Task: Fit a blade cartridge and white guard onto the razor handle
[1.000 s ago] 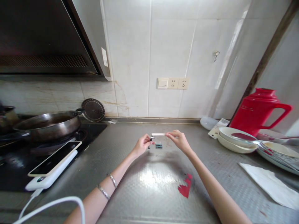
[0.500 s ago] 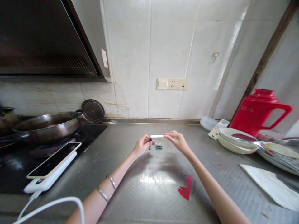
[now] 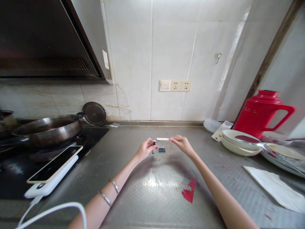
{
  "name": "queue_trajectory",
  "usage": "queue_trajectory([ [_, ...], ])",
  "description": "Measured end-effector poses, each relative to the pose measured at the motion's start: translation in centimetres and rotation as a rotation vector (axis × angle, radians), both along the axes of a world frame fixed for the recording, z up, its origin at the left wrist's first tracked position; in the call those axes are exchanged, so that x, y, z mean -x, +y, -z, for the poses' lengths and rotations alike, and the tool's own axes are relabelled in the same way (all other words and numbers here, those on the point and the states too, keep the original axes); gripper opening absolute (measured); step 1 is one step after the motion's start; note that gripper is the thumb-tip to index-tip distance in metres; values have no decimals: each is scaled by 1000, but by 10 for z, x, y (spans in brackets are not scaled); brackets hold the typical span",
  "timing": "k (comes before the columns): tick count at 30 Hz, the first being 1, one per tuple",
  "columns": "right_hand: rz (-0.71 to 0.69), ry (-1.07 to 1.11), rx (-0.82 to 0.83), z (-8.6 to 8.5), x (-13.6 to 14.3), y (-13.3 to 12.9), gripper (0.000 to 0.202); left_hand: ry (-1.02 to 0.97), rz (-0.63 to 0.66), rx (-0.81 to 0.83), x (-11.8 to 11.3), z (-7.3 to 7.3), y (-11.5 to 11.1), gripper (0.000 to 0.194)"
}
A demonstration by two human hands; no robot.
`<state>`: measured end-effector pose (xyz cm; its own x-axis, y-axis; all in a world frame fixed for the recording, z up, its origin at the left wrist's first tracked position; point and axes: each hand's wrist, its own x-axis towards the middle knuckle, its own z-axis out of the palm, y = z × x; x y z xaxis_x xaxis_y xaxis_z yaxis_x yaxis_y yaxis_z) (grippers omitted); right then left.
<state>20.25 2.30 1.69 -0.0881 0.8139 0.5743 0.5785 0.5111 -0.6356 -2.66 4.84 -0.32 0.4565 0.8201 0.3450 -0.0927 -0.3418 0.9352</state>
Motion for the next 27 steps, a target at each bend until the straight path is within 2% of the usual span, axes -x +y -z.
queue_trajectory([
  [7, -65, 22, 30, 1, 7, -1, 39, -19, 10, 1, 0, 2, 2, 26],
  [12, 6, 48, 20, 1, 5, -2, 42, -31, 6, 17, 1, 3, 3, 28],
  [17, -59, 38, 14, -2, 4, -2, 38, -38, 6, 26, 2, 1, 2, 27],
  [22, -18, 29, 28, 2, 3, -1, 40, -48, 9, 47, 2, -1, 1, 29],
  [27, -57, 32, 5, -2, 10, -3, 38, -31, -3, 29, 2, 1, 2, 28],
])
